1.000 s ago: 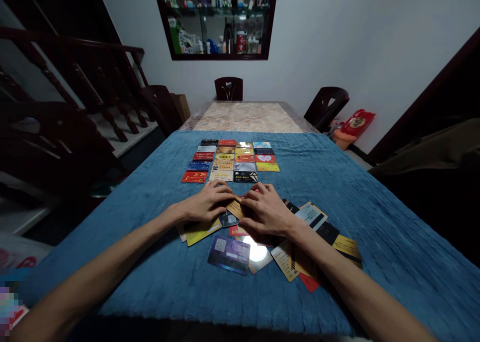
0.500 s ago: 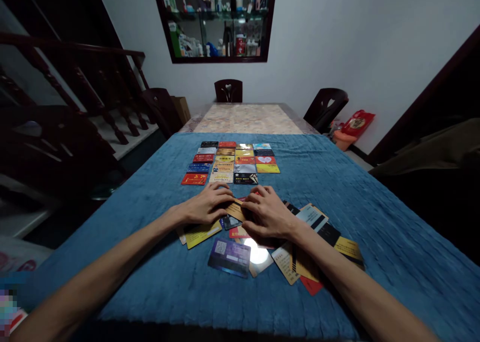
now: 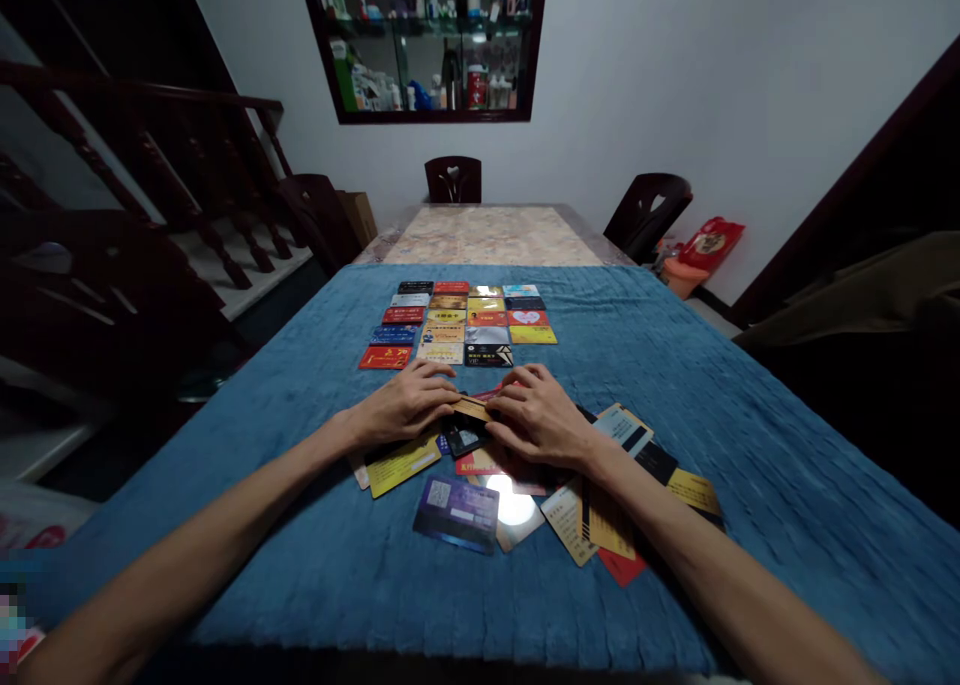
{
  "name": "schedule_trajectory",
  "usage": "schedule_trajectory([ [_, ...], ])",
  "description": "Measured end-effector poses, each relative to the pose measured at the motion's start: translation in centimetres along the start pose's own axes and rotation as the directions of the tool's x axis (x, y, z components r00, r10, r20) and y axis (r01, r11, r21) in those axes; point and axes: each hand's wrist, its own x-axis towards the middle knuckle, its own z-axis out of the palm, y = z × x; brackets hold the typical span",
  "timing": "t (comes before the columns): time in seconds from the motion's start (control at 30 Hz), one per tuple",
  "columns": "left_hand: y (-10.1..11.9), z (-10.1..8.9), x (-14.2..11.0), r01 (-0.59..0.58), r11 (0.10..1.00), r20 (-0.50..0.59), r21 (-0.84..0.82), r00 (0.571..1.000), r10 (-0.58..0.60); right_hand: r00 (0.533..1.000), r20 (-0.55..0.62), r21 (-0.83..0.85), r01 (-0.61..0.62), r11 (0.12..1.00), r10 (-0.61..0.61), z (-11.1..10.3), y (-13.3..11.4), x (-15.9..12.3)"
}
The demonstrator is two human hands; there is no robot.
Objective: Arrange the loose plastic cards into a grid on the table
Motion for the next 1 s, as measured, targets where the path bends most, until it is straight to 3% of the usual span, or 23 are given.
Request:
schedule_trajectory([
  [0.17,-0.2,0.4,0.1,0.044,0.998,-0.089,-0.046,0.995,-0.048,1.0,-0.02,0.005,-0.004,1.0,0.004,0.4,0.3,-0.1],
  [0.37,-0.4,0.6,0.2,0.093,0.978,-0.197,-0.187,0.972,-0.131,0.993,-0.052,0.033,-0.107,0.994,0.109,1.4,1.1,-0.2],
  [0.63,-0.3,0.8,0.3,0.144,0.949,-0.228,-0.279,0.95,-0.212,0.976,-0.056,0.079,-0.206,0.975,0.211,1.7,1.4,-0.1],
  [1.0,-0.4,1.3,0.4,0.142,0.921,-0.316,-0.363,0.911,-0.265,0.968,-0.065,0.112,-0.235,0.965,0.243,2.0,1.7,0.2],
])
